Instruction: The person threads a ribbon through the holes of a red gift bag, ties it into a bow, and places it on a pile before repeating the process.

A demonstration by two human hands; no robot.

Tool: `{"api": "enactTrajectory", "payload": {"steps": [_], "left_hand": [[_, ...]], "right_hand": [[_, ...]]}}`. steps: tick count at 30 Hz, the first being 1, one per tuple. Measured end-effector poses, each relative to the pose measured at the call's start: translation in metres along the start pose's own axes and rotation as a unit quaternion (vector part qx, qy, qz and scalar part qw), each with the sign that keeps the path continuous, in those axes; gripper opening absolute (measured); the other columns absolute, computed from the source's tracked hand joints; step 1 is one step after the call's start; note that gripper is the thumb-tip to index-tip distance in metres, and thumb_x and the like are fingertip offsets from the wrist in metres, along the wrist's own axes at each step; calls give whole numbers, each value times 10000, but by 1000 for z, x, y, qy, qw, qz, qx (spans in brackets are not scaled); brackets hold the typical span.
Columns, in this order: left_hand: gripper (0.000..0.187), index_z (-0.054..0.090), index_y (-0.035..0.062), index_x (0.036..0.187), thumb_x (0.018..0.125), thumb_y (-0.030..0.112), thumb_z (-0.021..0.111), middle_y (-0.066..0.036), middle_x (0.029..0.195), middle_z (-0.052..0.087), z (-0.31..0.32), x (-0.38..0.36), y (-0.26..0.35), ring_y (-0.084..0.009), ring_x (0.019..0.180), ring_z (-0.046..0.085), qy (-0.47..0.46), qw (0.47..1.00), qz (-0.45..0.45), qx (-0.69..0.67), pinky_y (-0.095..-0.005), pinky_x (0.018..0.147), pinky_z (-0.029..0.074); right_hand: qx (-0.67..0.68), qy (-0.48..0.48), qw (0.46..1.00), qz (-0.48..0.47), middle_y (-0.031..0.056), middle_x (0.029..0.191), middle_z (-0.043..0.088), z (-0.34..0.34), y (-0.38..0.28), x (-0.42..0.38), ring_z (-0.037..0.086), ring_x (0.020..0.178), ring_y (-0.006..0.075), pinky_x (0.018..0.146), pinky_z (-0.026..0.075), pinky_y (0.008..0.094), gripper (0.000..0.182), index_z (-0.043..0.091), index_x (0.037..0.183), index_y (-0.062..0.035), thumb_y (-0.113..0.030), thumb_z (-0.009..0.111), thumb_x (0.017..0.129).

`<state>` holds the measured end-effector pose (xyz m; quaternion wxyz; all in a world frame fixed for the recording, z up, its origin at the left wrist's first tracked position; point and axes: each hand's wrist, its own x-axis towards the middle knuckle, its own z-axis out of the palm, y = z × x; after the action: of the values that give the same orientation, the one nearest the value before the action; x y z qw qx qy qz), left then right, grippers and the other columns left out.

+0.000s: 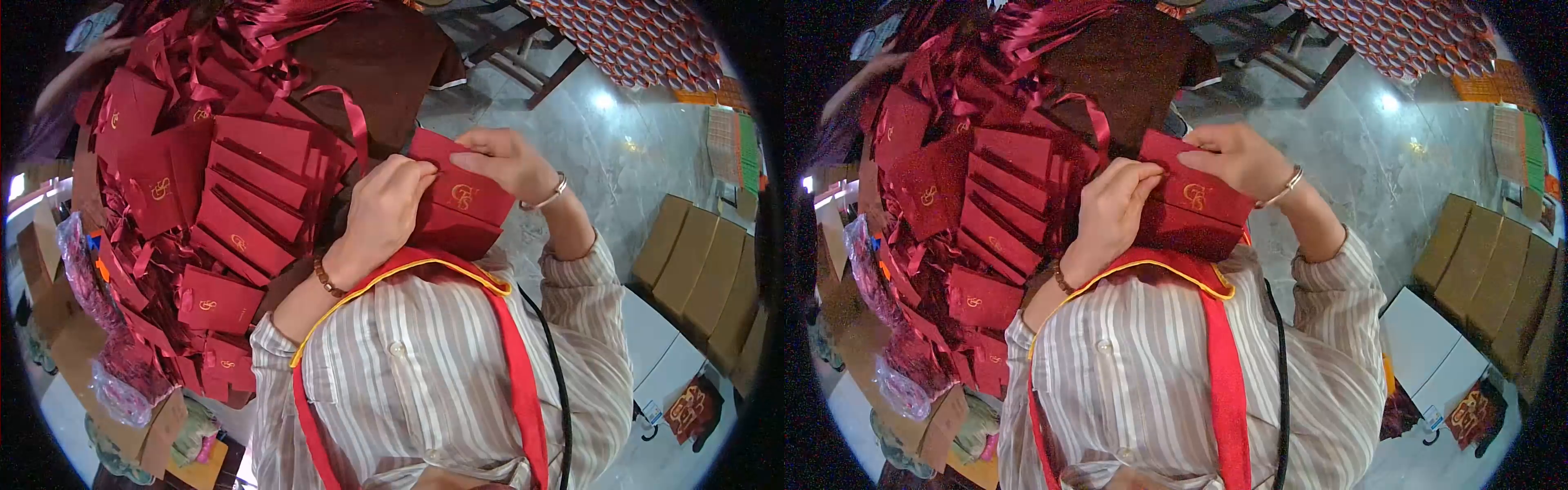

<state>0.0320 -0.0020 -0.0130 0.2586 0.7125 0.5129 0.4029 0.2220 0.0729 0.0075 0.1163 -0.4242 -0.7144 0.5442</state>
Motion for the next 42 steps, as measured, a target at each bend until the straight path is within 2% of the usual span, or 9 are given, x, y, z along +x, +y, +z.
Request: {"api": "enactTrajectory", "payload": {"steps": [2,5,8,12,14,20,22,30,42], "left_hand": [[132,609,1,902,772,-23,618,-146,796,592,-2,1,0,-291,708,604,-4,1000,0,-5,-329,597,476],[146,607,0,923,778,-20,613,-154,832,606,-3,1,0,-293,735,614,-13,1000,7,-7,-326,617,483],[147,605,-6,926,779,-16,613,-155,842,613,-5,2,2,-291,741,618,-21,999,-35,-8,-324,633,487],[156,604,-8,930,774,-11,622,-151,836,612,-5,-2,-4,-287,733,617,-22,1000,-16,-4,-327,637,487],[162,606,-6,930,770,-12,627,-151,829,610,-3,-1,-5,-287,728,615,-18,1000,-11,-7,-329,634,486],[91,565,25,838,771,36,625,-109,727,556,7,5,-8,-291,640,563,34,998,47,33,-373,560,447],[92,545,37,808,769,53,627,-102,719,551,8,8,-8,-288,617,548,47,995,53,67,-374,538,425],[96,535,45,798,765,61,624,-99,720,549,5,13,-3,-289,621,547,58,993,46,92,-381,548,423],[70,523,27,789,773,43,589,-127,733,560,1,19,12,-314,649,567,15,993,-8,115,-389,567,450]], "right_hand": [[208,-34,976,59,10,822,640,-1,16,2,577,734,71,630,454,231,211,620,910,-2,-202,570,867],[251,-68,959,110,-9,849,633,-12,17,3,571,750,53,650,446,197,217,622,909,-4,-209,558,879],[319,-70,936,134,-3,848,634,-12,18,2,567,745,50,659,447,192,216,621,917,-2,-206,563,875],[311,-61,938,142,-6,851,634,-12,18,2,565,735,46,652,449,194,221,618,941,2,-203,572,872],[250,-70,963,73,-1,856,638,-9,23,3,564,723,45,635,451,196,215,614,970,12,-175,573,873],[193,-99,974,71,28,882,644,-12,7,0,566,771,50,661,456,201,226,589,1028,50,-117,556,879],[223,-107,966,79,35,891,645,-11,1,0,569,780,54,669,457,202,237,581,1041,56,-116,553,880],[218,-123,967,38,60,942,643,-8,-4,3,579,811,72,699,457,202,268,553,1097,62,-101,521,887],[228,-97,966,66,40,910,638,-1,-9,-1,575,801,71,694,454,208,263,557,1092,50,-83,515,868]]}}
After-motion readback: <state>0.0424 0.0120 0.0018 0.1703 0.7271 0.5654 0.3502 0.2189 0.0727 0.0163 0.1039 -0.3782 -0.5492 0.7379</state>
